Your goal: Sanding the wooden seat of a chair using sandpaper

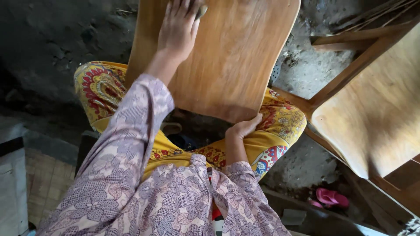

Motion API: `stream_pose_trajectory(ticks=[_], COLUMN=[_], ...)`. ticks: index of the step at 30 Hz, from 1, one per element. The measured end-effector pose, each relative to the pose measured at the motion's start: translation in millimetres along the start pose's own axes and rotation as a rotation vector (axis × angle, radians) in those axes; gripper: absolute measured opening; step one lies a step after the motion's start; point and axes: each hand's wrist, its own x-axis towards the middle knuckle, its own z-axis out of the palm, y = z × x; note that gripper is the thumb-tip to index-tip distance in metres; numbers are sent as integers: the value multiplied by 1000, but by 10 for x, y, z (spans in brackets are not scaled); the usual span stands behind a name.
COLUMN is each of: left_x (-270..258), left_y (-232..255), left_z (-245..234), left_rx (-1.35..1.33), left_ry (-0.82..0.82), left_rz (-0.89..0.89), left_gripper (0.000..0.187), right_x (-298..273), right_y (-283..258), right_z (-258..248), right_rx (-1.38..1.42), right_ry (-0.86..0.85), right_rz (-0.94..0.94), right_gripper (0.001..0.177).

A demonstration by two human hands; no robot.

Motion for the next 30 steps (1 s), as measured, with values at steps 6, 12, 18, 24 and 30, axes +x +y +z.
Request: stream_pose_trajectory(ticks=[6,12,18,24,30], left_x=[-1287,-1775,-634,-152,-647], left_y=[480,424,-277,-644,479], left_z=[-543,-486,-326,47,-386], left_rx=[-6,-6,296,78,321], left_ry=[-166,-162,-248,-34,-176], left_rz=[-134,-100,-176,-385,-247], left_gripper=[53,48,58,50,58], right_x=[-143,-214,-458,-232,-132], right_y=[-104,-150,-334,-134,-59], right_z=[16,52,188,105,111], right_rx=[-11,45,18,42,301], right_ry=[60,51,77,133,-99], right_rz=[-12,-31,55,24,170], right_gripper=[61,68,74,75,83])
